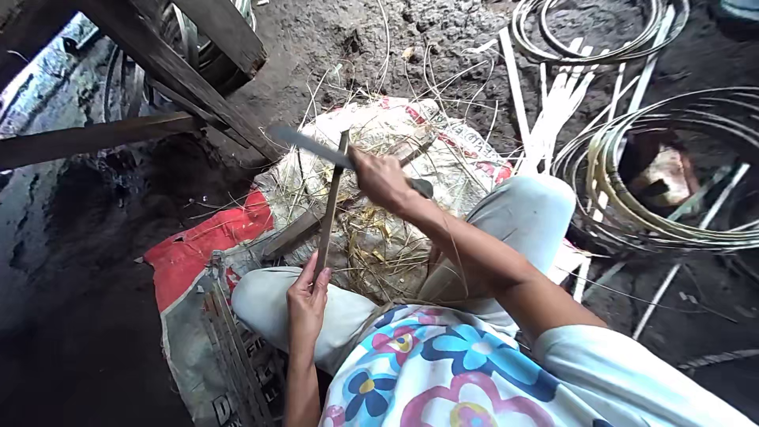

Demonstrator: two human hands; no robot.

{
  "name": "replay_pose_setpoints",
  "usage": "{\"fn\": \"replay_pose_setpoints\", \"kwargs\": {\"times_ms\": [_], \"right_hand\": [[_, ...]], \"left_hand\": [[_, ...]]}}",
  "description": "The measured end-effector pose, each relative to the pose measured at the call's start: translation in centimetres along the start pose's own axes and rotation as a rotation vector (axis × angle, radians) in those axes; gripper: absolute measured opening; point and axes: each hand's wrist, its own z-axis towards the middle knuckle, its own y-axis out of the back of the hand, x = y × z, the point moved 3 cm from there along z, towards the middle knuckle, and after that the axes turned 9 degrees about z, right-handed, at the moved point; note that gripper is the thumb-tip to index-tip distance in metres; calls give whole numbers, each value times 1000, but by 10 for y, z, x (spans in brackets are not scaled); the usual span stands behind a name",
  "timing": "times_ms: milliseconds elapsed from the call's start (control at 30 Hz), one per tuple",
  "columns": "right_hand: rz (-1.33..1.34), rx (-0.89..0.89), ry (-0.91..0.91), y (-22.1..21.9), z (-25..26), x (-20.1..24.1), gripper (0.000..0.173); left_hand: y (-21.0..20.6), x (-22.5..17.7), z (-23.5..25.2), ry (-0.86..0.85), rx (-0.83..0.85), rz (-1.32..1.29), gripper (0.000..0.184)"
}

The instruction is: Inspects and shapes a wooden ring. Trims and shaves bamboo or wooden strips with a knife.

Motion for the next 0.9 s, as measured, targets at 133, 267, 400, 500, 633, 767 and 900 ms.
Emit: {"fn": "replay_pose_setpoints", "kwargs": {"times_ms": [133, 267, 400, 500, 633, 767, 900], "right_hand": [[67, -7, -78, 5, 13, -13, 46], [-58, -11, -320, 25, 47, -67, 46], [-362, 363, -230, 27, 33, -110, 64], [-561, 626, -255, 70, 20, -115, 76], [-578, 735, -415, 140, 0, -101, 26], [-752, 790, -606, 177, -26, -82, 11], [-630, 942, -734, 169, -45, -65, 10]], "left_hand": [[3, -2, -15, 59, 21, -184, 47], [26, 12, -32, 56, -76, -113, 46], [48, 27, -32, 62, -214, 57, 48], [53, 33, -36, 82, -240, 99, 48], [45, 38, -39, 90, -217, 106, 48], [33, 38, -38, 88, -191, 89, 48], [29, 35, -38, 95, -170, 104, 48]]}}
